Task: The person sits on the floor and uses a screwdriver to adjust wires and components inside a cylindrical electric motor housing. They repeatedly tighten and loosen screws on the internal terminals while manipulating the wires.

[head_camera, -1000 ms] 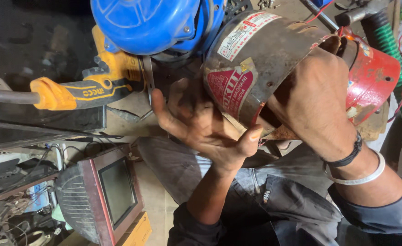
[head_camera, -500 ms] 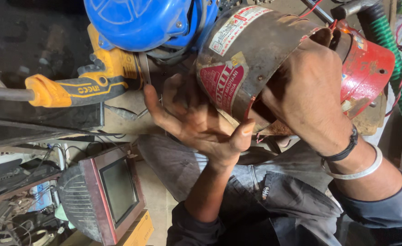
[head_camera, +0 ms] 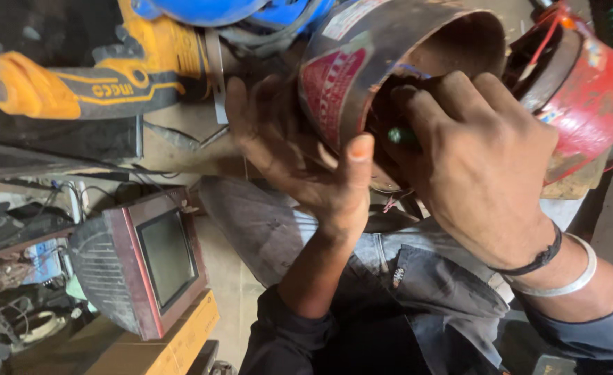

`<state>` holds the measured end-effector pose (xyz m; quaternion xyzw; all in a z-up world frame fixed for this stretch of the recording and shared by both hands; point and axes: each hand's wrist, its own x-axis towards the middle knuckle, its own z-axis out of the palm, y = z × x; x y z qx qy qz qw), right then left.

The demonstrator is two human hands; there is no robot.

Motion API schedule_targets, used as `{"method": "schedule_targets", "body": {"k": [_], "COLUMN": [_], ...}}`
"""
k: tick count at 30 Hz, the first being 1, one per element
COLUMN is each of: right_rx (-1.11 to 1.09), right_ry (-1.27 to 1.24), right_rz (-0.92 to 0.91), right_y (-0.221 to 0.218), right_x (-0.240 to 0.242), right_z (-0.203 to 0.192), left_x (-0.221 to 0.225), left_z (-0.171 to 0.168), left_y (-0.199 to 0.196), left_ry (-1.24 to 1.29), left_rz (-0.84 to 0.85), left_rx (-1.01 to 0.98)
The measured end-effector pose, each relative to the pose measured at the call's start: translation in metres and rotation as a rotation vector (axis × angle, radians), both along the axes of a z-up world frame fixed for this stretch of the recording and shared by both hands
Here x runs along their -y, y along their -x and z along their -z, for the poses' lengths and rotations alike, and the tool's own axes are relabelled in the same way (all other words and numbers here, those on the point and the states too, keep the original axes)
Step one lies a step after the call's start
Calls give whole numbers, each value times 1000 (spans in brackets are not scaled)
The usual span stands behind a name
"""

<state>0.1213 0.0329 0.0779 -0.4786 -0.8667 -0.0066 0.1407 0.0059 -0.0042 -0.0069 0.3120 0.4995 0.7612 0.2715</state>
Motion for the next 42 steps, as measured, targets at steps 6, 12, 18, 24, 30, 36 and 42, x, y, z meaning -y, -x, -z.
{"method": "schedule_targets", "body": {"k": [6, 12, 18, 24, 30, 36, 42], "right_rx": [6, -72, -4, -18, -151, -159, -149], "right_ry": [73, -61, -221, -226, 23, 70, 89], "right_rz": [-122, -96, -80, -74, -91, -66, -90], "right_y": [10, -17, -19, -9, -25, -40, -36], "right_x": [-14, -22, -34, -35, -4, 0, 2], "right_z": [7, 25, 56, 62, 37, 22, 24], "left_x": [5, 4, 5, 10, 10, 10, 7], "left_z": [-5, 8, 13, 14, 23, 19, 7], "left_y": [7, 12, 18, 18, 23, 19, 17], "left_ry": [-24, -68, -104, -90, -64, -68, -9], "left_rz": [13, 41, 156, 187, 197, 189, 134], "left_rx": [-118, -102, -19, 11, 72, 150, 125]}}
